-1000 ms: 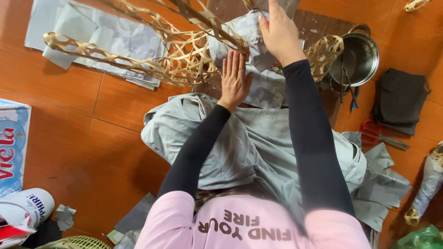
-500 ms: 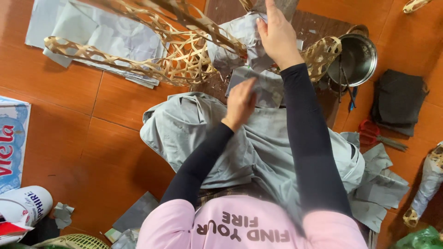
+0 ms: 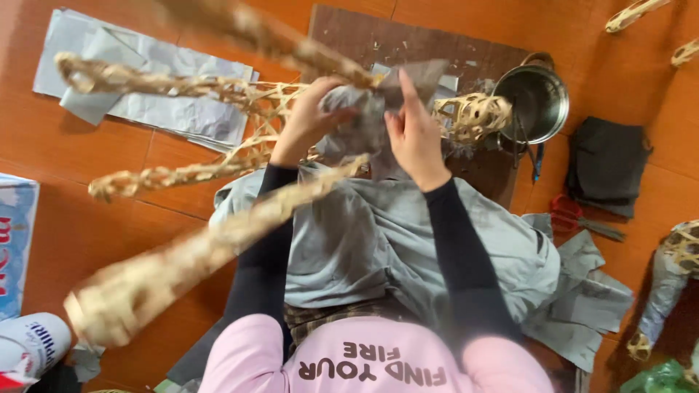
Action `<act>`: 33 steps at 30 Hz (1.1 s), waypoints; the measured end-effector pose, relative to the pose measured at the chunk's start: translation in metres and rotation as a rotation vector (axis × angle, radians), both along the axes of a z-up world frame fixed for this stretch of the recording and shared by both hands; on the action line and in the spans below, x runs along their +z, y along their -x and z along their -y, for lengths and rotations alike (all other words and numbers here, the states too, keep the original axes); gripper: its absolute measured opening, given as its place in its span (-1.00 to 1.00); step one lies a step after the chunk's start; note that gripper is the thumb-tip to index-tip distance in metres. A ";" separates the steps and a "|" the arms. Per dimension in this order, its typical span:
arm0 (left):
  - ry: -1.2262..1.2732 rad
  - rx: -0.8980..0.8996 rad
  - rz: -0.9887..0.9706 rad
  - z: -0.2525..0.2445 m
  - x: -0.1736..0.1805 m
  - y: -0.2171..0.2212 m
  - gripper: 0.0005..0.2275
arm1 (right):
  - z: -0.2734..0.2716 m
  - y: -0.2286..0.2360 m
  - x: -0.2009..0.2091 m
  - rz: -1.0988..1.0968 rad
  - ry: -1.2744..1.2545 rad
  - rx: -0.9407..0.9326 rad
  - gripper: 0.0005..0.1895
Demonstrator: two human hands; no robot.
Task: Applying glue and paper sheets to a bamboo giraffe frame to create a decorative model.
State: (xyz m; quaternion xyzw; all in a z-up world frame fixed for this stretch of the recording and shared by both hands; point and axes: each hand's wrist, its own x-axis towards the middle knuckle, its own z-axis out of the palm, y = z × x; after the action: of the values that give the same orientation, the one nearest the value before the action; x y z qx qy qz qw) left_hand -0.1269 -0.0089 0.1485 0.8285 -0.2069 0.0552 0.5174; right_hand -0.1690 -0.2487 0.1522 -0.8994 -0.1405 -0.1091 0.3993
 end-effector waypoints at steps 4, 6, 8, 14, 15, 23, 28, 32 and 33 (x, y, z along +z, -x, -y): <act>-0.226 -0.202 0.526 0.035 -0.001 -0.045 -0.38 | 0.006 0.028 0.005 -0.025 -0.051 -0.001 -0.24; -0.004 -0.612 -0.070 0.035 -0.029 -0.065 -0.64 | 0.013 0.039 0.005 0.052 -0.124 0.109 -0.23; -0.055 -0.599 -0.091 0.025 -0.008 -0.050 -0.65 | 0.029 0.041 0.001 0.078 -0.162 0.045 -0.28; -0.072 -0.601 0.033 0.016 -0.021 -0.012 -0.59 | 0.041 0.024 -0.060 -0.285 -0.843 -0.009 -0.44; -0.069 -0.641 0.071 0.020 -0.025 -0.009 -0.57 | 0.039 0.017 -0.069 -0.324 -0.873 0.115 -0.43; -0.242 -0.575 0.076 0.037 -0.013 0.007 -0.59 | 0.015 -0.002 -0.069 -0.083 -0.375 -0.190 -0.76; -0.255 -0.511 0.063 0.039 -0.010 0.015 -0.60 | 0.010 -0.009 -0.059 -0.008 -0.362 -0.152 -0.67; -0.272 -0.366 0.052 0.043 -0.007 0.023 -0.71 | 0.007 -0.014 -0.074 -0.079 -0.288 -0.139 -0.63; -0.259 -0.334 0.052 0.044 -0.005 0.025 -0.73 | 0.006 -0.015 -0.079 -0.077 -0.293 -0.148 -0.61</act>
State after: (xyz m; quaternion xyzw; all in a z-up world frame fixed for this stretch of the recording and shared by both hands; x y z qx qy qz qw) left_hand -0.1515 -0.0527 0.1430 0.8405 -0.3602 -0.0369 0.4030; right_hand -0.1544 -0.2544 0.0735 -0.8430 -0.0412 -0.1226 0.5221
